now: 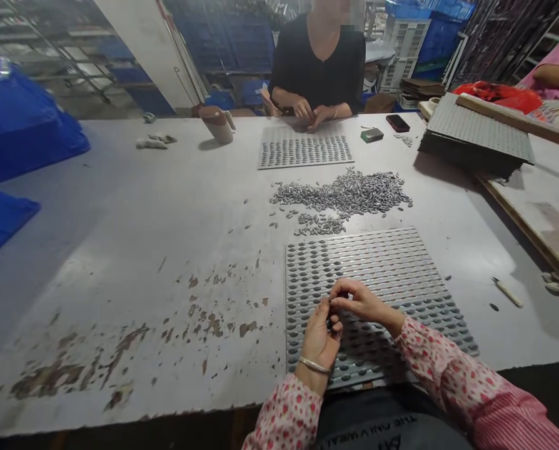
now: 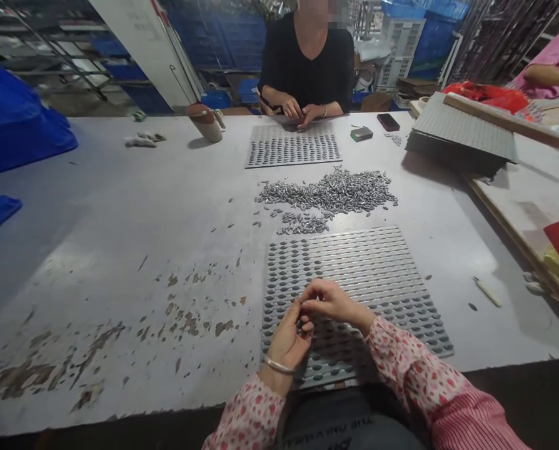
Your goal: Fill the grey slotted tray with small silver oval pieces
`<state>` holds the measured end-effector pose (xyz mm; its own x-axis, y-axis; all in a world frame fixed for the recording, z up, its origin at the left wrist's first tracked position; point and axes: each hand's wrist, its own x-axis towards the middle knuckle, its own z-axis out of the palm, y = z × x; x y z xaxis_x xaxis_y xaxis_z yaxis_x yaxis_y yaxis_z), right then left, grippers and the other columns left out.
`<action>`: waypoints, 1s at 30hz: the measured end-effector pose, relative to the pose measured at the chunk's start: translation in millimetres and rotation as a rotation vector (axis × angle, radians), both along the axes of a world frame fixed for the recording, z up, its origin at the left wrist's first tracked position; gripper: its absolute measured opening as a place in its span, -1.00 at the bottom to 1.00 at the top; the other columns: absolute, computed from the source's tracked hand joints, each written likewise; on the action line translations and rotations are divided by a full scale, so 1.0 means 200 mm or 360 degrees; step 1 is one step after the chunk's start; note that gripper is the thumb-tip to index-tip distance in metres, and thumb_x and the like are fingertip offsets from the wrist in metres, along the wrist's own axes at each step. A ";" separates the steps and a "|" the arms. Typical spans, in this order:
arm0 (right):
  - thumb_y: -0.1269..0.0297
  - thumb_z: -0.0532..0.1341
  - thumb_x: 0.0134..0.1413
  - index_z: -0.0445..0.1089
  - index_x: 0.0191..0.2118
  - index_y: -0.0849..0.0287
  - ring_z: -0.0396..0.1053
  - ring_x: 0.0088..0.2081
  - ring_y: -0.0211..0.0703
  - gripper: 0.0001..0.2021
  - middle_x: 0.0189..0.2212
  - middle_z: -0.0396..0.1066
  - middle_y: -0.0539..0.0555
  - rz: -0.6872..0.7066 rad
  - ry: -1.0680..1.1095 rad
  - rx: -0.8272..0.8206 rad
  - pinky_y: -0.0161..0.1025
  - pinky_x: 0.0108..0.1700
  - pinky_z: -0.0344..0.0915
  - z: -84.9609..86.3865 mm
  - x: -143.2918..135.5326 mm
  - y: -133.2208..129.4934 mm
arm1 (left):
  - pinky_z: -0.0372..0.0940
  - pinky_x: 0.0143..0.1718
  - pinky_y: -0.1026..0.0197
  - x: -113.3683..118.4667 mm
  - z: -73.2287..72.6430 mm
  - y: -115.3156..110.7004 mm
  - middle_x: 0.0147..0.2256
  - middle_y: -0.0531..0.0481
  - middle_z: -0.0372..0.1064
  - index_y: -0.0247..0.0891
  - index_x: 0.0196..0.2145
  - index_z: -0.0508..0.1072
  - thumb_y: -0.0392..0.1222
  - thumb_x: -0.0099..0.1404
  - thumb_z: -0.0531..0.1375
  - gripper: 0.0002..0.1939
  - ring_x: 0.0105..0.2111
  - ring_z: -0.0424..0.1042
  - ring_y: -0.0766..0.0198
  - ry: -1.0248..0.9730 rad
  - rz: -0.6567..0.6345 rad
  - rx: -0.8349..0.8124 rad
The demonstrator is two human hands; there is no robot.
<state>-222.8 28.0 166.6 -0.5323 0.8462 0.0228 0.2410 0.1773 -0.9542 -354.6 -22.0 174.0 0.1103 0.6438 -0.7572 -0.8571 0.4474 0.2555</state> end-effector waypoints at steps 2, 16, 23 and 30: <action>0.17 0.10 0.13 0.36 -0.32 0.21 0.29 -0.35 -0.27 -0.79 -0.38 0.38 0.04 -0.0138 0.0007 -0.0036 -0.34 -0.31 0.21 -0.03 0.00 0.05 | 0.14 -0.68 0.47 -0.01 0.00 -0.01 -0.47 0.03 0.29 -0.37 -0.31 0.41 -0.26 0.20 0.17 -0.89 -0.60 0.23 0.51 -0.0050 -0.0028 0.0040; 0.28 0.13 0.07 0.42 -0.37 0.18 0.28 -0.30 -0.21 -0.85 -0.41 0.42 0.05 -0.0437 -0.1179 0.0309 -0.32 -0.25 0.11 -0.18 0.00 0.43 | 0.22 -0.59 0.42 -0.04 0.03 -0.06 -0.36 -0.05 0.31 -0.37 -0.33 0.42 -0.39 0.16 0.17 -0.92 -0.50 0.29 0.44 0.0019 -0.0165 0.0084; 0.34 0.14 0.06 0.40 -0.38 0.22 0.23 -0.24 -0.18 -0.89 -0.38 0.38 0.08 -0.0555 -0.1079 0.0314 -0.28 -0.16 0.13 -0.11 -0.02 0.40 | 0.14 -0.67 0.48 -0.03 0.02 -0.04 -0.43 0.01 0.30 -0.34 -0.37 0.40 -0.33 0.12 0.24 -0.91 -0.57 0.23 0.51 0.0063 -0.0070 0.0001; 0.12 0.21 0.01 0.40 -0.28 0.22 0.24 -0.45 -0.31 -0.75 -0.44 0.37 -0.01 0.0135 -0.0103 -0.0268 -0.38 -0.40 0.18 0.01 -0.01 0.12 | 0.16 -0.67 0.49 -0.01 0.00 0.01 -0.47 0.06 0.32 -0.31 -0.39 0.40 -0.39 0.12 0.23 -0.93 -0.59 0.27 0.52 0.0120 0.0073 -0.0010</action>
<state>-223.9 51.3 168.6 -0.5974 0.7874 -0.1520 0.2941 0.0388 -0.9550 -357.2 -20.7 174.0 0.0236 0.6422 -0.7662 -0.8551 0.4100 0.3174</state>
